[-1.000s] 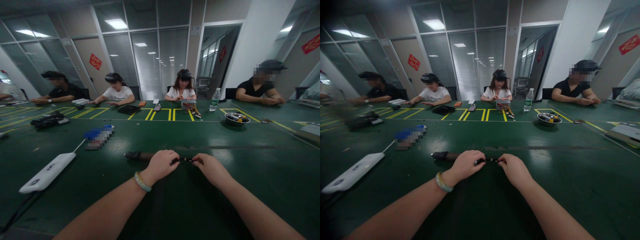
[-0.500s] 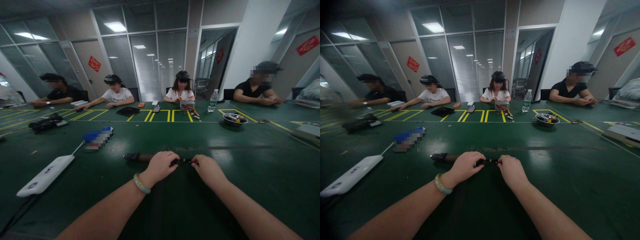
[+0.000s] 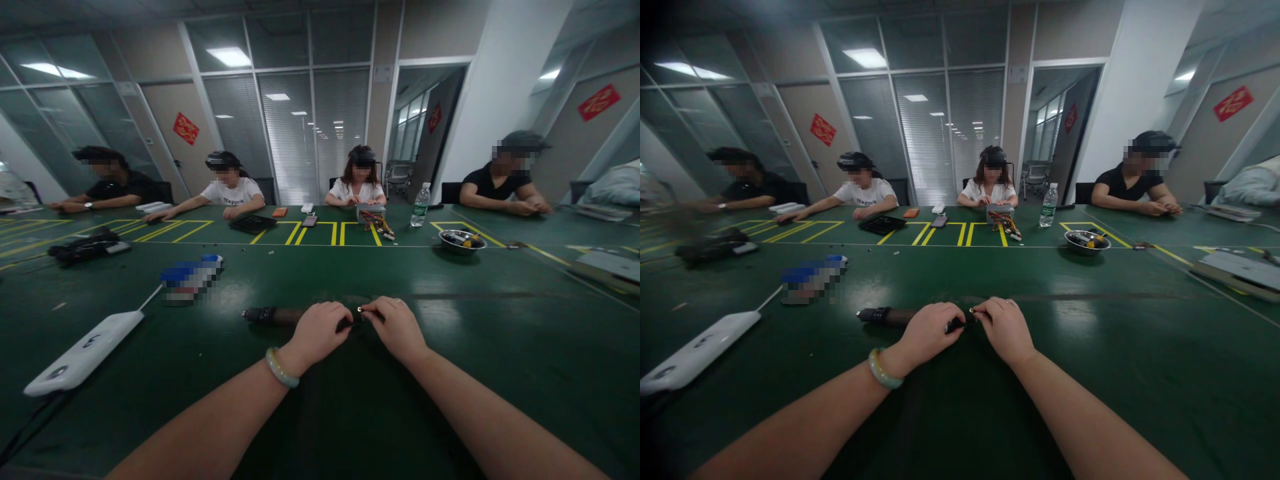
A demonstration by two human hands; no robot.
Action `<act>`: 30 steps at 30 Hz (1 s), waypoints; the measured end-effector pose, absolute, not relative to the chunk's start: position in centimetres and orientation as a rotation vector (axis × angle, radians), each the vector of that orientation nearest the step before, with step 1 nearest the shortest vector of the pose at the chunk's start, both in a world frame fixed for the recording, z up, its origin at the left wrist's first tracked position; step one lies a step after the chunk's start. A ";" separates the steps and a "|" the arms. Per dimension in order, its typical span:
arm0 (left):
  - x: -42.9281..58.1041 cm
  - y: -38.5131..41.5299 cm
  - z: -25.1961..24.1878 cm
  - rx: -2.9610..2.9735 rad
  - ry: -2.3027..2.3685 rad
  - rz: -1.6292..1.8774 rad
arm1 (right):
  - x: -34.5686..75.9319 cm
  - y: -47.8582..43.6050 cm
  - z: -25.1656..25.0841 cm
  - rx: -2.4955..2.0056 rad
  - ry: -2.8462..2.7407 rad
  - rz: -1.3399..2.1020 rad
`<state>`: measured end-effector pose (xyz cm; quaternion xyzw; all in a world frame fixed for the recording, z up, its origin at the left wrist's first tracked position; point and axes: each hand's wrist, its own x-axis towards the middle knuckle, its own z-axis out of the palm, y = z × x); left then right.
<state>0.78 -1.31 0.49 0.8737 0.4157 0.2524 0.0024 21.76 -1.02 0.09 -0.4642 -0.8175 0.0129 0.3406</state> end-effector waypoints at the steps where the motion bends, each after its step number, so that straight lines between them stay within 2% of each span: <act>1: 0.8 -1.3 0.5 2.742 1.312 0.792 | 21.7 -0.9 0.0 -1.195 -2.146 0.042; 8: 1.0 -1.5 0.7 2.763 1.327 0.784 | 21.5 -0.9 -0.7 -1.197 -2.272 0.142; 30: 1.2 -1.8 1.2 2.776 1.271 0.759 | 21.0 -2.0 0.0 -1.171 -2.303 0.160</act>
